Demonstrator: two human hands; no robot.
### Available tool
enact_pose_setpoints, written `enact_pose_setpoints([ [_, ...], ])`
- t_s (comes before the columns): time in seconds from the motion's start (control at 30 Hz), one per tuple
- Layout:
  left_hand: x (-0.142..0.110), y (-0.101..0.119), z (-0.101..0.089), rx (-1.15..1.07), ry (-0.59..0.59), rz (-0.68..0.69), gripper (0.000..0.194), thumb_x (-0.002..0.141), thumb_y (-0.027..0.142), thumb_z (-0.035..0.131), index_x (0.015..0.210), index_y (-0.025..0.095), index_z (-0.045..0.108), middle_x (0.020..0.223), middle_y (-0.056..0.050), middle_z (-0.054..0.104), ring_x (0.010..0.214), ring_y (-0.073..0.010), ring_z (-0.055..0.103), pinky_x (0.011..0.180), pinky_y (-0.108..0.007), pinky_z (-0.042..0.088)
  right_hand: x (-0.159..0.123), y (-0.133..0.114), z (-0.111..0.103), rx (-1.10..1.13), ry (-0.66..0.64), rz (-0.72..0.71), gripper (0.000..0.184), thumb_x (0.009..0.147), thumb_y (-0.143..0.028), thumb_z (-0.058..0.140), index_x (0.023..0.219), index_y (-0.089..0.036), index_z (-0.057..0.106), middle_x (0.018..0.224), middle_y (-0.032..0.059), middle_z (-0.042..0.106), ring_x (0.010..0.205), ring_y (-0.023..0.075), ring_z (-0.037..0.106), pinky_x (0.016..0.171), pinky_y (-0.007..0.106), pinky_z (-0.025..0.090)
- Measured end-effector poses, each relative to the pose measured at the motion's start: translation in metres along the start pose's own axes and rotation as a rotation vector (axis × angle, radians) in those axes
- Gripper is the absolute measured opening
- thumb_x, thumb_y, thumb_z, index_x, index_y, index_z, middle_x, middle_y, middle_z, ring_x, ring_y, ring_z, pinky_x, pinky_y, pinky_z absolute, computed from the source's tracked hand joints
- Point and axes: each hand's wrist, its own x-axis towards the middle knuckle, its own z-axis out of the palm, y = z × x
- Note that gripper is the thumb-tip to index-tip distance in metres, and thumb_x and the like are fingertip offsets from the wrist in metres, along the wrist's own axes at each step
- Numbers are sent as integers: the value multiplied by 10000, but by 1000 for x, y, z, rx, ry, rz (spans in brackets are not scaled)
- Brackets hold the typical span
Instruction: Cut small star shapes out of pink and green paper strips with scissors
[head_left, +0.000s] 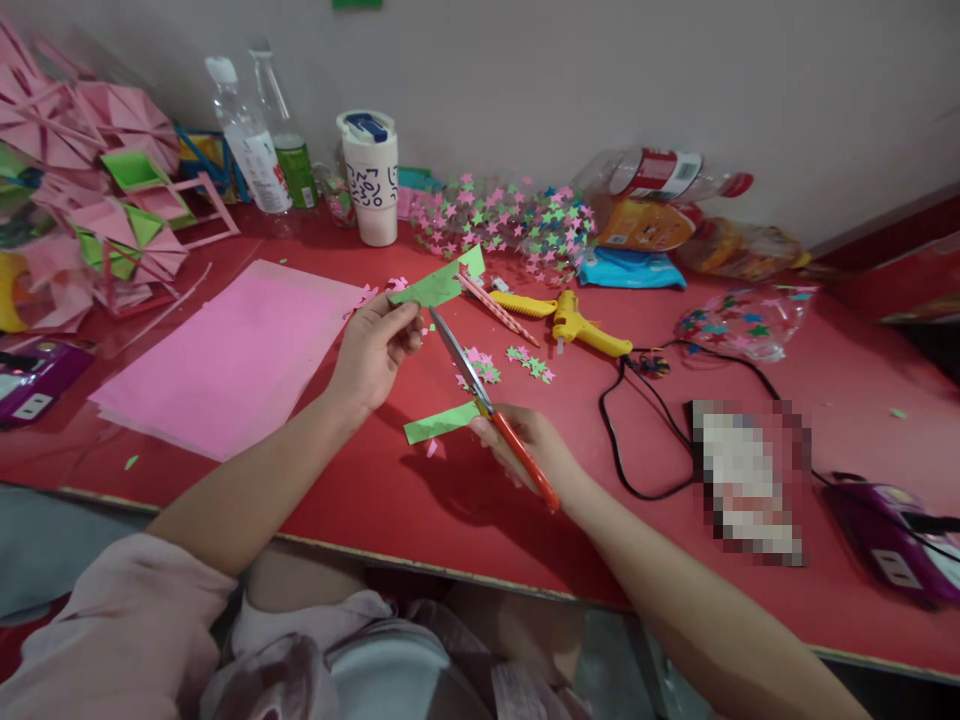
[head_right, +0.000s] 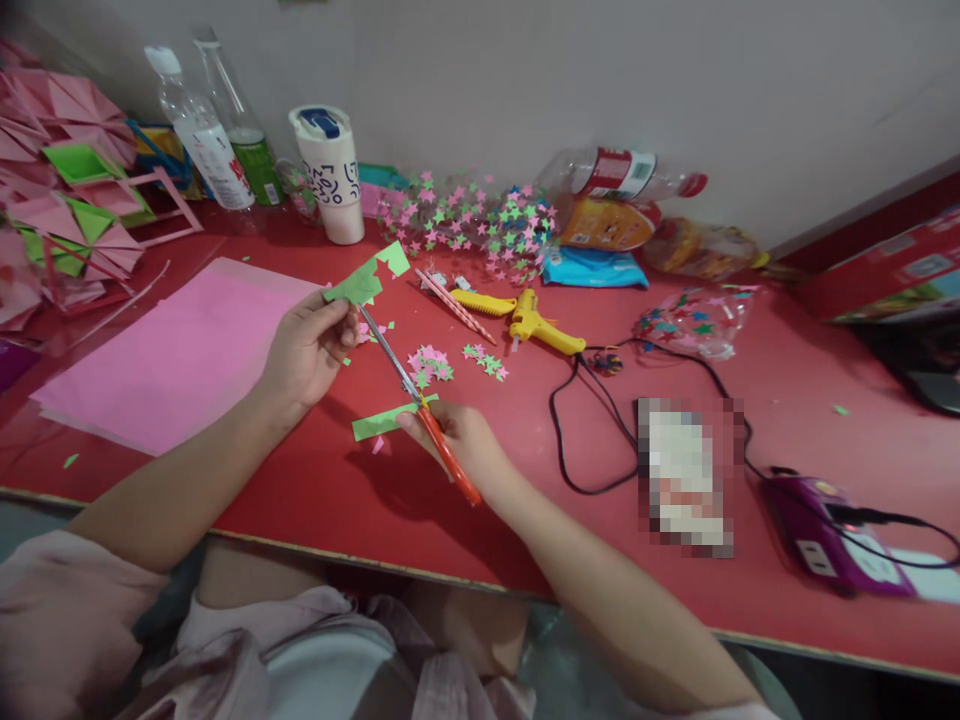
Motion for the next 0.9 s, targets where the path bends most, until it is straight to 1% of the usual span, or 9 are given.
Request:
enact_pose_setpoints([
  [0.1, -1, 1, 1, 103, -4, 69, 144, 792, 214, 638, 696, 173, 538, 597, 41, 584, 479, -34, 513, 469, -159, 402, 0, -1, -3, -27, -17, -1, 529, 763, -704, 531, 621, -201, 448, 473, -48, 403, 400, 92, 384, 410, 233, 292],
  [0.17, -1, 1, 1, 134, -12, 81, 153, 797, 234, 638, 701, 174, 535, 604, 37, 590, 480, -40, 523, 470, -171, 402, -1, -2, -4, -35, -34, -7, 514, 767, -689, 534, 632, -199, 458, 489, -42, 422, 412, 94, 395, 416, 233, 297],
  [0.33, -2, 1, 3, 131, -21, 70, 109, 783, 229, 628, 730, 174, 550, 622, 32, 612, 495, -51, 546, 487, -185, 430, -2, -4, -6, -32, -64, -24, 479, 782, -651, 539, 640, -205, 436, 499, -45, 429, 425, 93, 399, 434, 232, 305],
  [0.5, -4, -1, 3, 133, -42, 89, 91, 764, 232, 633, 768, 169, 567, 630, 31, 625, 502, -49, 555, 503, -181, 450, -3, -5, -7, -31, -74, -31, 487, 780, -659, 534, 639, -204, 432, 509, -42, 431, 440, 94, 398, 446, 234, 295],
  [0.67, -4, -1, 2, 130, -49, 99, 64, 769, 208, 615, 764, 169, 564, 631, 29, 630, 507, -53, 565, 503, -181, 456, -3, -6, -7, -20, -79, -29, 489, 779, -658, 541, 631, -205, 427, 502, -42, 423, 438, 93, 394, 446, 237, 289],
  [0.9, -4, 0, 2, 142, -39, 112, 69, 766, 219, 622, 754, 174, 571, 627, 28, 626, 512, -54, 566, 503, -183, 458, -4, -7, -9, 0, -103, -49, 464, 784, -629, 551, 637, -212, 411, 495, -50, 414, 428, 91, 388, 445, 237, 291],
])
